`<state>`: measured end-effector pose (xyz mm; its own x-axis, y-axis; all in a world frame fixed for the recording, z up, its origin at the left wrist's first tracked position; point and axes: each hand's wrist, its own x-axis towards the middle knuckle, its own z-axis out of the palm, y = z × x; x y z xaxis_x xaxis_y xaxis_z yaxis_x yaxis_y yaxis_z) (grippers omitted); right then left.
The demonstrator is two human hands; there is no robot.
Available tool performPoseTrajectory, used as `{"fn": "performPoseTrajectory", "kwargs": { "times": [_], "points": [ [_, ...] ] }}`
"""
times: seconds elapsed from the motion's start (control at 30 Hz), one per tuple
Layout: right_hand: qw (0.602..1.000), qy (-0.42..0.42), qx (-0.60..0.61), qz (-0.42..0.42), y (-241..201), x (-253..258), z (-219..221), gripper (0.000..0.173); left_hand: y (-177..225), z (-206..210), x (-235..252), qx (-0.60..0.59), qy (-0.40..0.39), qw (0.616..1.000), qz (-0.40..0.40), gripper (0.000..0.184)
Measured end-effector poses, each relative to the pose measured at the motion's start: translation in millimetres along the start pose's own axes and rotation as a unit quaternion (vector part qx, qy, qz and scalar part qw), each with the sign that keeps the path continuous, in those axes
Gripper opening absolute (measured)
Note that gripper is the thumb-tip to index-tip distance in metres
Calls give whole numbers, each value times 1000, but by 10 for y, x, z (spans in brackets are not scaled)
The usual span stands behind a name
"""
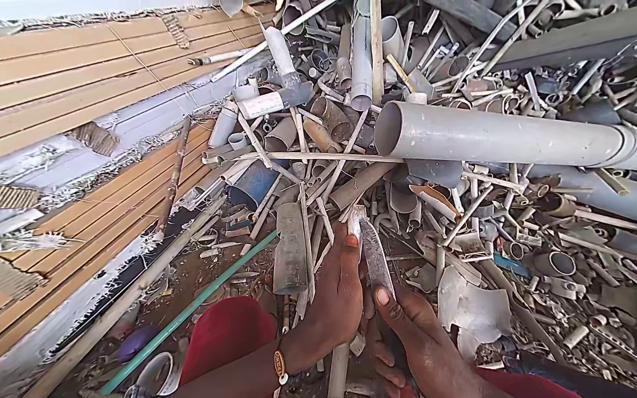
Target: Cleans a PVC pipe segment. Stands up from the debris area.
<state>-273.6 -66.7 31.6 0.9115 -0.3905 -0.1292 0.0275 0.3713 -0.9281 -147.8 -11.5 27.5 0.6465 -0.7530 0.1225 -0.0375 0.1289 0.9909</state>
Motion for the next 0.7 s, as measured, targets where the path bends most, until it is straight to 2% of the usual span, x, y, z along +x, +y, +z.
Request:
{"fn": "performPoseTrajectory", "kwargs": {
  "times": [0.17, 0.27, 0.33, 0.4, 0.5, 0.6, 0.7],
  "points": [
    [998, 37, -43, -10, -1, -12, 89, 25, 50, 4, -52, 63, -5, 998, 1, 59],
    [996, -29, -51, 62, -170, 58, -78, 26, 21, -3, -63, 49, -15, 998, -25, 58],
    [995, -44, -48, 80, -223, 94, -196, 27, -34, 0, -55, 19, -27, 999, -10, 56],
    [997, -14, -58, 51, -167, 109, -172, 24, -43, -24, -43, -12, -40, 999, 4, 54],
    [997, 35, -58, 22, -102, 112, -20, 30, -94, 26, -53, -3, -3, 1000, 30, 56],
    [992, 112, -2, 59, -178, 51, 155, 33, -116, 81, -72, 82, -2, 995, 54, 58],
    [983, 155, 41, 92, -300, 33, 200, 33, -87, 127, -45, 146, -9, 988, 57, 55]
  ]
}}
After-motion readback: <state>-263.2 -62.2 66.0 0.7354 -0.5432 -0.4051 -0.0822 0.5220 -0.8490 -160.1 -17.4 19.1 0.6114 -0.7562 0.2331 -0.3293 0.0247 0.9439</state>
